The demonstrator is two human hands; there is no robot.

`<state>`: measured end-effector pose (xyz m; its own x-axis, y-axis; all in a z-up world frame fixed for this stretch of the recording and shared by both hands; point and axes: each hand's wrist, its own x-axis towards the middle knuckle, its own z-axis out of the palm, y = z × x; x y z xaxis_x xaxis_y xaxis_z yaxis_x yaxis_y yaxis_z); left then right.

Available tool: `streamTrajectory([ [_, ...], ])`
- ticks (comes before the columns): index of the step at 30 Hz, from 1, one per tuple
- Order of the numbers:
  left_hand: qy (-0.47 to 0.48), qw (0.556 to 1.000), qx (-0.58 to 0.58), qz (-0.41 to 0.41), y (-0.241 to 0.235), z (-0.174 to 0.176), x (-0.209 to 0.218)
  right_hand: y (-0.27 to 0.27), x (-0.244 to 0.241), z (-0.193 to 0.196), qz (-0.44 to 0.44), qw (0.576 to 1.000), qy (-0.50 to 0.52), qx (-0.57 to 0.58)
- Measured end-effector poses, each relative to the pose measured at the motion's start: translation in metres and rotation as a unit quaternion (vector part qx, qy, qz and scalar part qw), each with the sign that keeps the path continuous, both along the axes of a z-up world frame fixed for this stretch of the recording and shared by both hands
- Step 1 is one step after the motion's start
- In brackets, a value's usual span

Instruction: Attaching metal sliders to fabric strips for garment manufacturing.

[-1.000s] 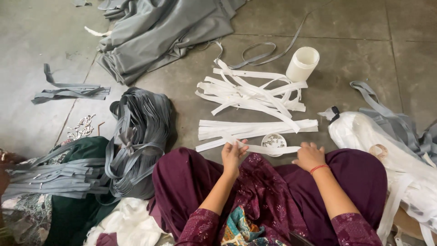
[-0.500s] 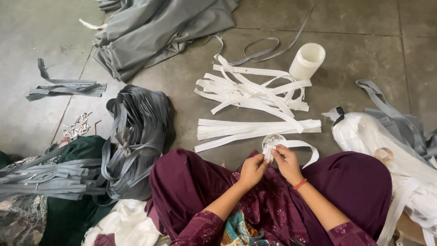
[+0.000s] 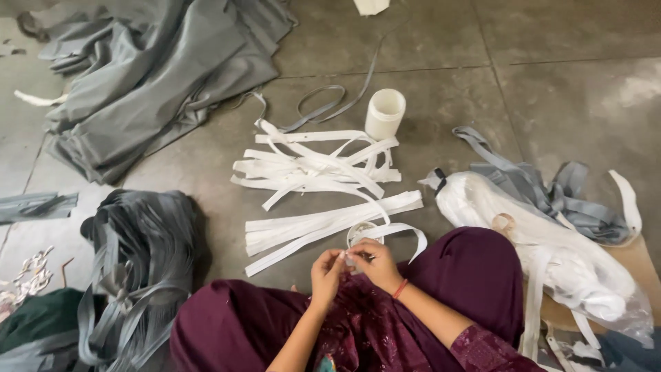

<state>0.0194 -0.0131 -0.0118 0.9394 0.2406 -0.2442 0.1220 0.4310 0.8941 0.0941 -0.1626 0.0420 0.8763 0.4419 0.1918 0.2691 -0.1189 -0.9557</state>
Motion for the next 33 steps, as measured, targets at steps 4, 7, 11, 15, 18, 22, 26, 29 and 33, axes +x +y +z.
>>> streamTrajectory([
  [4, 0.009, 0.999, 0.03, -0.019, 0.007, -0.006, -0.004, 0.004, -0.005, 0.011, -0.025, 1.0, -0.011, -0.007],
  [7, -0.024, 0.995, 0.099, -0.005, 0.01, -0.031, -0.005, 0.002, -0.007, 0.02, -0.008, 1.0, 0.0, -0.014],
  [11, 0.022, 0.998, 0.064, -0.001, 0.011, -0.03, -0.002, -0.003, -0.009, 0.03, 0.023, 0.996, -0.087, -0.015],
  [15, 0.094, 0.995, -0.016, 0.021, 0.023, -0.064, -0.002, 0.0, -0.016, 0.04, 0.082, 0.99, -0.111, -0.039],
  [18, 0.07, 0.997, -0.044, 0.012, 0.018, -0.053, 0.004, 0.001, -0.017, 0.036, 0.048, 0.998, -0.022, -0.016],
  [22, 0.027, 0.998, -0.044, -0.032, 0.016, -0.076, 0.007, -0.002, 0.0, 0.008, 0.02, 0.999, 0.019, 0.03],
  [26, 0.023, 1.0, 0.001, -0.009, 0.032, -0.094, 0.012, -0.005, 0.01, -0.034, 0.119, 0.977, 0.168, -0.061],
  [29, 0.052, 0.996, -0.017, 0.071, 0.059, -0.082, 0.015, -0.008, 0.009, -0.029, 0.187, 0.926, 0.239, -0.226],
  [33, 0.094, 0.98, -0.033, 0.17, 0.089, -0.081, 0.017, -0.013, 0.003, -0.028, 0.309, 0.812, 0.363, -0.337],
])
